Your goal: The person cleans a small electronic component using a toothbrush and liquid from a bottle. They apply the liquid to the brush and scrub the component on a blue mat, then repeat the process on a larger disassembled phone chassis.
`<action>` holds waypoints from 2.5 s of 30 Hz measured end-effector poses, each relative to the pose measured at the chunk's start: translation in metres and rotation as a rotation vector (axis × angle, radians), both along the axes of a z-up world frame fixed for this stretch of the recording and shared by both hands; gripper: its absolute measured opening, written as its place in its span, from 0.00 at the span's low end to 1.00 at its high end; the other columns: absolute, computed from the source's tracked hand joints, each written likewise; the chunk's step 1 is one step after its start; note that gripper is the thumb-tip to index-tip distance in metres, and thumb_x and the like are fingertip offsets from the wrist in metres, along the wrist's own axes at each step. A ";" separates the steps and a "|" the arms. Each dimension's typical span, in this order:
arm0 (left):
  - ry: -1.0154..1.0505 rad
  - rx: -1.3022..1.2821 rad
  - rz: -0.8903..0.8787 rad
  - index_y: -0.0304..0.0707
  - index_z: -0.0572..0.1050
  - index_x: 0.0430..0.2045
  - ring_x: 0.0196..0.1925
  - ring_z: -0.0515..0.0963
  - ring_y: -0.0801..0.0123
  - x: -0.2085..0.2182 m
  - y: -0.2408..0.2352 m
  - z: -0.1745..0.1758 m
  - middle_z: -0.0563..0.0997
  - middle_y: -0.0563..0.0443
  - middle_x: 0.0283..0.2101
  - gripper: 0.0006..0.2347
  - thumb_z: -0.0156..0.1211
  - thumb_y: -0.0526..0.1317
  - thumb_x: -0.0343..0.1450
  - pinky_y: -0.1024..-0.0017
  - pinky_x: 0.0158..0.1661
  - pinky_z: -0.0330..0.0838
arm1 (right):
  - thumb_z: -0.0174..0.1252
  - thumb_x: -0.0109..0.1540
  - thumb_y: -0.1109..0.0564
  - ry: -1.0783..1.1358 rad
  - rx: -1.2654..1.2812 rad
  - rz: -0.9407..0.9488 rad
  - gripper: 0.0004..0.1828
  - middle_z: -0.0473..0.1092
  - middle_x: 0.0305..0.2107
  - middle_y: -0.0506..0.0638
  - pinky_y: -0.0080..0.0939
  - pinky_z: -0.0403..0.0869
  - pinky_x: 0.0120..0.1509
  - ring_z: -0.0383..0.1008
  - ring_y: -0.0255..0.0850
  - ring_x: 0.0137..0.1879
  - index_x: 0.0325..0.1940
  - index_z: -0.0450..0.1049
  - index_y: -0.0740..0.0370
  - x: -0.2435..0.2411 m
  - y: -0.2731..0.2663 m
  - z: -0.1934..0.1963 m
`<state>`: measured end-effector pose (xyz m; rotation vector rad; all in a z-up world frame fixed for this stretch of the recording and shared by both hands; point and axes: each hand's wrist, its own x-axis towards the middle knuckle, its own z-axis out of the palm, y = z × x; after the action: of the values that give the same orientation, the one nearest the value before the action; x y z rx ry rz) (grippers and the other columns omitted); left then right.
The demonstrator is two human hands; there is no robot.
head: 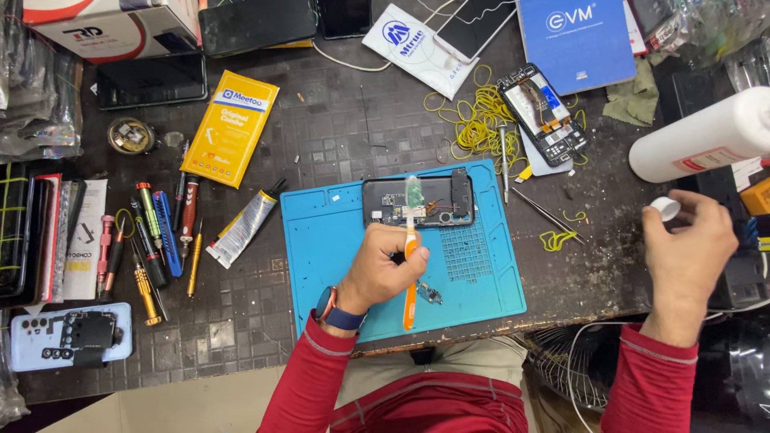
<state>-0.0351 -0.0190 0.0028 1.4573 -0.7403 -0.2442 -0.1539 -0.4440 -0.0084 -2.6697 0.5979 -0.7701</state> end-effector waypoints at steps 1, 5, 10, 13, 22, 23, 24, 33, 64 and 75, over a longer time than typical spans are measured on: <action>0.008 -0.005 0.014 0.32 0.68 0.15 0.18 0.67 0.75 -0.002 0.000 0.000 0.69 0.54 0.16 0.13 0.58 0.36 0.72 0.71 0.23 0.60 | 0.69 0.66 0.61 0.032 -0.010 0.008 0.16 0.75 0.47 0.62 0.42 0.78 0.54 0.80 0.45 0.46 0.54 0.76 0.73 0.002 -0.005 -0.005; 0.097 0.010 0.053 0.32 0.67 0.15 0.20 0.62 0.77 -0.023 0.002 0.000 0.65 0.55 0.16 0.15 0.57 0.37 0.74 0.71 0.23 0.57 | 0.71 0.65 0.59 0.095 -0.020 -0.009 0.20 0.75 0.49 0.61 0.46 0.76 0.60 0.79 0.49 0.52 0.56 0.74 0.71 0.012 -0.009 -0.011; 0.322 0.040 -0.011 0.32 0.66 0.14 0.20 0.60 0.80 -0.072 0.006 -0.006 0.64 0.58 0.15 0.17 0.56 0.38 0.75 0.71 0.22 0.56 | 0.77 0.58 0.59 -0.144 -0.004 0.005 0.45 0.60 0.61 0.66 0.51 0.68 0.70 0.66 0.57 0.66 0.68 0.56 0.74 0.028 0.000 0.008; 0.444 0.021 -0.037 0.32 0.65 0.13 0.20 0.60 0.80 -0.097 0.010 -0.012 0.65 0.59 0.15 0.18 0.55 0.39 0.76 0.72 0.21 0.55 | 0.78 0.55 0.62 -0.337 0.302 0.132 0.52 0.56 0.66 0.66 0.51 0.67 0.69 0.63 0.55 0.71 0.71 0.49 0.72 0.043 -0.004 0.014; 0.535 0.003 -0.108 0.32 0.65 0.14 0.21 0.57 0.81 -0.110 0.010 -0.022 0.62 0.60 0.16 0.18 0.52 0.40 0.77 0.72 0.22 0.53 | 0.69 0.62 0.68 -0.474 0.728 0.194 0.28 0.72 0.55 0.55 0.41 0.81 0.64 0.79 0.44 0.58 0.64 0.66 0.70 0.086 -0.047 -0.006; 0.510 0.040 -0.111 0.32 0.65 0.14 0.20 0.57 0.81 -0.107 0.008 -0.021 0.62 0.60 0.15 0.18 0.52 0.40 0.76 0.71 0.21 0.53 | 0.66 0.63 0.70 -0.456 0.611 0.268 0.28 0.71 0.56 0.56 0.41 0.81 0.65 0.79 0.45 0.59 0.65 0.65 0.72 0.085 -0.041 -0.004; 0.485 0.077 -0.114 0.32 0.65 0.13 0.19 0.57 0.81 -0.103 0.007 -0.020 0.61 0.60 0.15 0.18 0.53 0.40 0.76 0.71 0.21 0.53 | 0.65 0.64 0.72 -0.431 0.506 0.320 0.27 0.71 0.57 0.56 0.42 0.79 0.66 0.78 0.46 0.60 0.66 0.64 0.72 0.082 -0.033 0.002; 0.506 0.082 -0.273 0.34 0.62 0.15 0.22 0.57 0.81 -0.085 0.004 -0.030 0.61 0.61 0.17 0.18 0.49 0.42 0.78 0.71 0.23 0.54 | 0.77 0.61 0.56 -0.260 -0.316 0.565 0.40 0.56 0.57 0.56 0.53 0.59 0.75 0.57 0.52 0.68 0.68 0.59 0.59 0.041 0.106 0.094; 0.433 0.148 -0.236 0.31 0.66 0.16 0.20 0.58 0.79 -0.084 0.004 -0.027 0.62 0.59 0.15 0.15 0.53 0.40 0.74 0.71 0.22 0.57 | 0.70 0.65 0.46 -0.262 -1.084 0.731 0.24 0.61 0.56 0.42 0.49 0.54 0.76 0.58 0.39 0.67 0.63 0.70 0.40 0.050 0.169 0.117; 0.478 0.127 -0.259 0.32 0.66 0.16 0.21 0.59 0.79 -0.083 0.005 -0.027 0.63 0.59 0.16 0.15 0.52 0.41 0.74 0.71 0.22 0.57 | 0.70 0.63 0.48 -0.247 -1.119 0.736 0.26 0.61 0.56 0.42 0.49 0.54 0.76 0.58 0.39 0.68 0.64 0.69 0.39 0.051 0.169 0.119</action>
<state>-0.1178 -0.0138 -0.0240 1.3460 -0.5236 -0.8204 -0.1030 -0.2754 0.1103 -3.1598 -1.1666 -1.3969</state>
